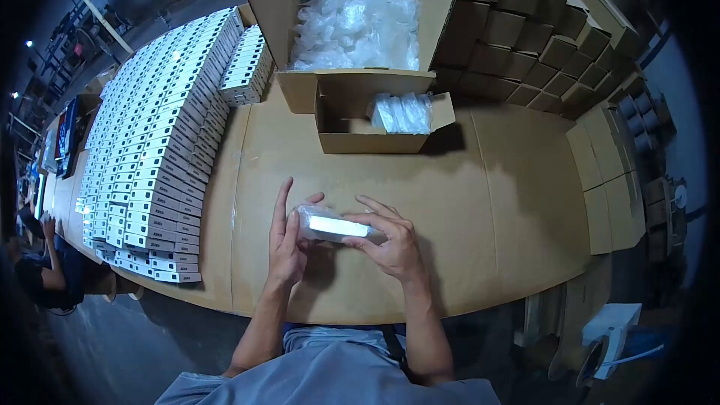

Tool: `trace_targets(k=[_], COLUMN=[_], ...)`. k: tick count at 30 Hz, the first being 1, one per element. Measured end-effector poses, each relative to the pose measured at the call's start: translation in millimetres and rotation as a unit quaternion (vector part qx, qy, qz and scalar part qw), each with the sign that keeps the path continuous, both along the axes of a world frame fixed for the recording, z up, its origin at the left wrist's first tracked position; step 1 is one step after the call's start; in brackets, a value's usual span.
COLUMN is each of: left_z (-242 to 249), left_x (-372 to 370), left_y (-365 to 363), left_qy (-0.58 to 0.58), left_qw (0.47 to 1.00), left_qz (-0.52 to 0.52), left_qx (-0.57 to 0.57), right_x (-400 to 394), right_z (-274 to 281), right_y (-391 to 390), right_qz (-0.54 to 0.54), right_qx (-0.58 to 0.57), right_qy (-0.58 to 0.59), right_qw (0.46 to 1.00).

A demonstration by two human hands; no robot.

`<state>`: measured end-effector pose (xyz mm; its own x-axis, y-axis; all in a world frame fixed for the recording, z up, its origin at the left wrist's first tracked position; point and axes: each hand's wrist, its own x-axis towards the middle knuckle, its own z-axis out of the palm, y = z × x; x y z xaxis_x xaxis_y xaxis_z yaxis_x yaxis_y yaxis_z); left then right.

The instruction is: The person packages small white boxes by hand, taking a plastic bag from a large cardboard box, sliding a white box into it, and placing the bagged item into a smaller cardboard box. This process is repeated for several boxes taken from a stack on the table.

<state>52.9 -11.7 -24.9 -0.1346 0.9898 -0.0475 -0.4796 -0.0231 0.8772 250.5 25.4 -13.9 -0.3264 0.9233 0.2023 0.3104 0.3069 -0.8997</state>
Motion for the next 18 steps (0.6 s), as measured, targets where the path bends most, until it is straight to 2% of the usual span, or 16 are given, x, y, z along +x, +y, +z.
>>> trace_targets(k=[3, 6, 7, 11, 14, 16, 17, 18], left_z=[0.6, -4.8, 2.2, -1.7, -12.1, -2.8, -3.8, -7.5], left_x=[-3.5, -21.7, -20.2, -24.6, -34.0, -31.9, -45.0, -60.3], left_y=[-1.8, 1.0, -2.2, 3.2, 7.8, 11.6, 19.3, 28.8], left_qy=[0.091, 0.335, 0.231, 0.244, 0.292, 0.164, 0.232, 0.239], left_qw=[0.992, 0.926, 0.965, 0.963, 0.944, 0.985, 0.971, 0.968], left_qz=[-0.012, -0.080, -0.106, -0.114, -0.131, -0.049, -0.014, 0.024], left_qx=[0.084, 0.153, 0.068, 0.020, 0.084, 0.033, 0.056, 0.066], right_x=[1.8, 1.9, -0.9, 3.8, 7.0, 10.4, 9.5, 5.6], right_z=[-0.6, -2.5, 4.5, 12.2, 26.7, 32.4, 34.7, 30.5], right_y=[5.4, 8.9, 6.4, 8.7, 18.0, 37.6, 48.8, 62.0], right_qz=[0.028, 0.037, 0.020, 0.063, 0.133, 0.066, 0.035, -0.014], right_qx=[0.020, 0.091, 0.104, 0.099, 0.101, 0.152, 0.176, 0.171], right_qy=[0.000, -0.023, -0.034, -0.074, -0.110, -0.071, -0.051, 0.007], right_qw=[0.999, 0.995, 0.994, 0.990, 0.980, 0.984, 0.982, 0.985])
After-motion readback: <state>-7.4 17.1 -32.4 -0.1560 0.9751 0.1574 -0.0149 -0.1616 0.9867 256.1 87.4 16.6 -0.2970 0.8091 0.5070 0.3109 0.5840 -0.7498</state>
